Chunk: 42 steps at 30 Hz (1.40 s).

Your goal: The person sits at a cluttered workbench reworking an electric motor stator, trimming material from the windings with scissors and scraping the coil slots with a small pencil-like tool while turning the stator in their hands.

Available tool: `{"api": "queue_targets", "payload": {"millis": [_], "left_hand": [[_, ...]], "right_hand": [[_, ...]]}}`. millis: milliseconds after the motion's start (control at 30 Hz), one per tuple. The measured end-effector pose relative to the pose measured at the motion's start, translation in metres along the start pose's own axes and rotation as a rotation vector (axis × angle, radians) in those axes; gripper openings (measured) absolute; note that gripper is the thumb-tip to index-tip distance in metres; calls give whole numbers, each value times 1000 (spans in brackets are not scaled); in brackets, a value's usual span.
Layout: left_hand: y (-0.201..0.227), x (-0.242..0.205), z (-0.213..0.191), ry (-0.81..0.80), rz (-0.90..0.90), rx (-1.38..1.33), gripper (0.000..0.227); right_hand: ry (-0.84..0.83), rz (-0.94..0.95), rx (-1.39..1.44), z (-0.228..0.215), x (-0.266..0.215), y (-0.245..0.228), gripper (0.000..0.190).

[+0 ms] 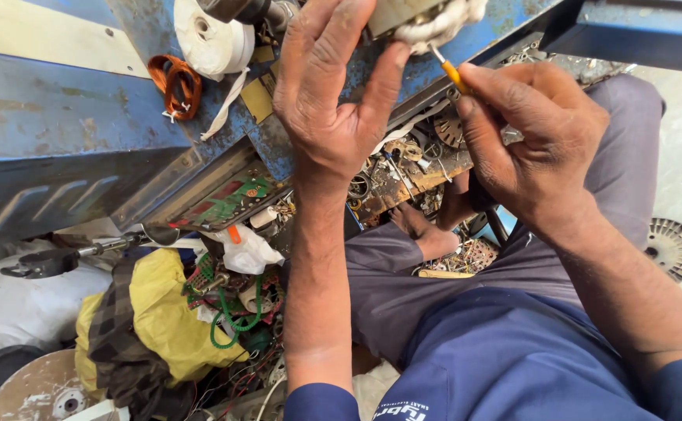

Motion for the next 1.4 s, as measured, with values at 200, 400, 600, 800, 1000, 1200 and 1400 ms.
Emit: {"api": "queue_targets", "payload": {"millis": [200, 400, 600, 800, 1000, 1200, 1400], "left_hand": [[-5, 4, 4, -2, -45, 3, 45], [-9, 5, 6, 10, -23, -21, 42], [-12, 4, 7, 18, -7, -27, 39], [-11, 5, 6, 5, -23, -17, 38], [-13, 4, 7, -1, -34, -18, 38], [-13, 5, 8, 0, -40, -21, 39], [-13, 6, 7, -1, -29, -10, 39]], "right_hand": [[17, -2, -37, -16, 14, 1, 23], [-18, -4, -69, -16, 19, 15, 18], [-30, -43, -57, -12, 26, 11, 19], [-52, -47, -56, -9, 27, 14, 15], [-98, 10, 25, -7, 22, 26, 12], [-106, 70, 42, -6, 27, 27, 12], [-95, 49, 52, -8, 24, 28, 12]]}}
Point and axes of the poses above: each hand's wrist, its own x-axis towards the middle knuckle, its own z-axis out of the palm, y = z × x, the point moved 9 cm from there along x, towards the middle knuckle, and after that the axes turned 5 degrees about x, right-handed, at the moved point
